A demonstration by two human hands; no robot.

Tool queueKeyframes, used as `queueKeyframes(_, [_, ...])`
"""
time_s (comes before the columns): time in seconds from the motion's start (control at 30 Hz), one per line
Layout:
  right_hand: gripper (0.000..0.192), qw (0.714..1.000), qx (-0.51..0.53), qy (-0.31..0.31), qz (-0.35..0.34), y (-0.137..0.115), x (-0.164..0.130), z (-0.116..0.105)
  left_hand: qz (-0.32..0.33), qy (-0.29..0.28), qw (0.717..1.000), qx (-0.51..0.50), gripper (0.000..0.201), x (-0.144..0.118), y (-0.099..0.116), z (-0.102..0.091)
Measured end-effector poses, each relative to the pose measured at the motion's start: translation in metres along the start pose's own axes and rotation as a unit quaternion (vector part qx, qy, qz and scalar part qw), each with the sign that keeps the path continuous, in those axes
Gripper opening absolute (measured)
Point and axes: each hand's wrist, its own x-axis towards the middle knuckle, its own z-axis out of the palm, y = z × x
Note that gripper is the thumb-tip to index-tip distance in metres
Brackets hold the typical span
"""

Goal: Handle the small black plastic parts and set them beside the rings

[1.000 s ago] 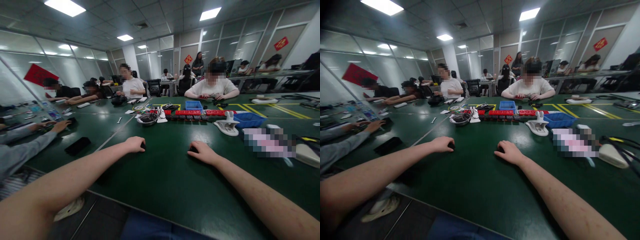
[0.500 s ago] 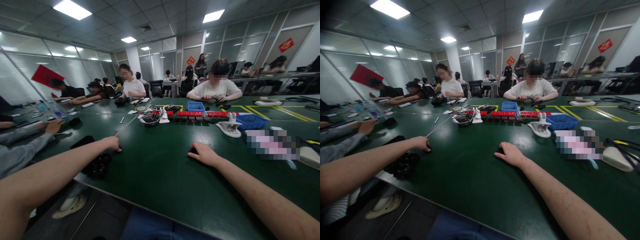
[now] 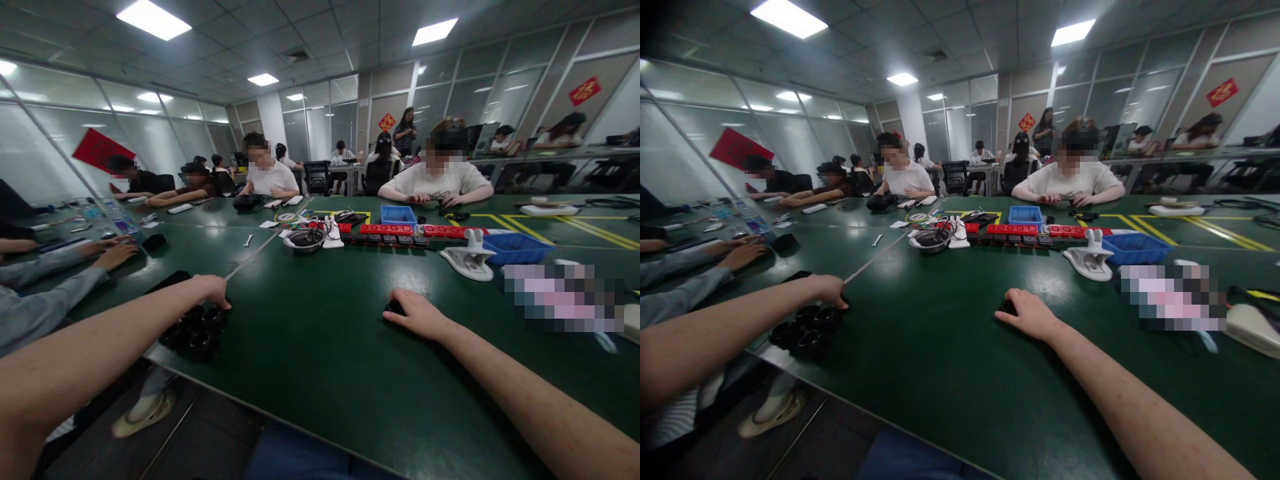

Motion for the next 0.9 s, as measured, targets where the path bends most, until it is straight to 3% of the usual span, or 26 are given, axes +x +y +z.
queueKeyframes(0.07, [0.04, 1.0, 0.006, 0.002, 0.001, 0.001, 0.0, 0.0, -0.033, 0.007, 0.999, 0.025, 0.057, -0.002, 0.018, -0.016])
queueKeyframes(0.1, [0.039, 1.0, 0.011, 0.004, 0.002, 0.002, 0.001, 0.001, -0.015, 0.03, 0.999, 0.021, 0.065, -0.005, 0.033, -0.023])
queueKeyframes(0.2, [0.032, 0.999, 0.029, 0.013, 0.015, 0.003, 0.001, 0.001, 0.16, 0.051, 0.982, -0.084, 0.067, -0.021, 0.101, -0.035])
queueKeyframes(0.37, [0.028, 0.99, 0.088, 0.084, 0.067, 0.007, 0.0, 0.005, 0.375, 0.042, 0.9, -0.218, 0.052, -0.051, 0.236, -0.008])
queueKeyframes(0.47, [0.031, 0.977, 0.115, 0.153, 0.092, 0.012, 0.0, 0.008, 0.459, 0.081, 0.848, -0.252, 0.051, -0.056, 0.288, 0.012])
queueKeyframes(0.53, [0.031, 0.967, 0.14, 0.187, 0.106, 0.017, 0.001, 0.009, 0.468, 0.127, 0.841, -0.238, 0.049, -0.054, 0.306, 0.017])
queueKeyframes(0.63, [0.03, 0.954, 0.188, 0.205, 0.112, 0.024, 0.004, 0.01, 0.473, 0.135, 0.853, -0.174, 0.039, -0.048, 0.316, 0.017])
queueKeyframes(0.77, [0.032, 0.95, 0.218, 0.195, 0.114, 0.029, 0.007, 0.011, 0.435, 0.121, 0.888, -0.09, 0.027, -0.039, 0.318, 0.012])
queueKeyframes(0.9, [0.034, 0.953, 0.219, 0.177, 0.112, 0.029, 0.007, 0.012, 0.395, 0.117, 0.908, -0.072, 0.032, -0.024, 0.312, 0.011])
